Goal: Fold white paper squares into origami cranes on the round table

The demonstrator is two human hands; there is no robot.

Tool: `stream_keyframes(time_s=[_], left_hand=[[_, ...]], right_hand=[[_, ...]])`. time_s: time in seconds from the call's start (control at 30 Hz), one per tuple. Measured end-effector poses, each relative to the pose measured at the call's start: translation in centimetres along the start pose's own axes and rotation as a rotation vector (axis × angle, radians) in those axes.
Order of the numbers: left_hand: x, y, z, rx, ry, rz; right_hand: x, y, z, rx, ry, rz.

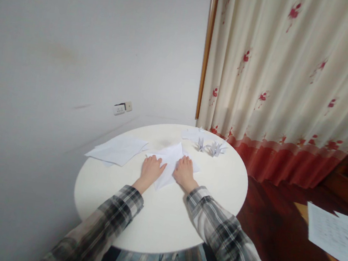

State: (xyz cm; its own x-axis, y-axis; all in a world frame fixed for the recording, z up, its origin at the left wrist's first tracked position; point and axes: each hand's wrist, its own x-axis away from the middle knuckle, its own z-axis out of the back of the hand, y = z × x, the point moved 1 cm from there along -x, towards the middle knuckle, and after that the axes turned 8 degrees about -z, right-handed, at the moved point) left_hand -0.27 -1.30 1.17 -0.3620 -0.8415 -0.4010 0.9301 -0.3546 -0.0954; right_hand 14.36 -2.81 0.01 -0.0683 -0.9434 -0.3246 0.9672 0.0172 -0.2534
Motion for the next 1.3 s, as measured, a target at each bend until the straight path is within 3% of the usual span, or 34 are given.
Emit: stream_keyframes(time_s=[0.23,0.3,0.4,0.53,0.77,0.97,1.07,1.17,1.3], left_hand=[[-0.6,0.6,-1.7,0.261,-0.061,-0.328],[-0.6,0.6,-2.2,0.3,-0.092,-0.344],[-0.5,0.3,-2.5,0.263,-0.174,-0.257],[-0.5,-0.4,-2.2,0.209,-0.242,-0.129],[-0.8,-2.0,-2.7,0.156,-0.241,0.099],[-0.7,-2.1,-3.1,0.163,-0.234,0.154],[-0.5,-2.0,-2.9,0.136,-0.179,0.159],[-0.4,-1.9,-2.1,0.062,-0.037,0.131],[-0.4,-1.6,-0.7,-0.006,0.1,0.051]], right_hand=[[-0.4,0.0,-1.2,-0.2,-0.063,0.212],[-0.4,0.1,-1.4,-0.209,-0.078,0.263],[-0.3,0.0,-1.4,-0.149,-0.115,0.279],[-0.1,-0.1,-0.9,-0.058,-0.177,0.149],[-0.4,1.0,-0.5,-0.011,-0.192,-0.066],[-0.8,2.1,-0.7,0.009,-0.212,-0.131],[-0.7,2.1,-0.6,0.034,-0.134,-0.14],[-0.7,1.9,-0.1,0.077,0.023,-0.141],[-0.6,1.3,0.6,0.091,0.104,-0.035]])
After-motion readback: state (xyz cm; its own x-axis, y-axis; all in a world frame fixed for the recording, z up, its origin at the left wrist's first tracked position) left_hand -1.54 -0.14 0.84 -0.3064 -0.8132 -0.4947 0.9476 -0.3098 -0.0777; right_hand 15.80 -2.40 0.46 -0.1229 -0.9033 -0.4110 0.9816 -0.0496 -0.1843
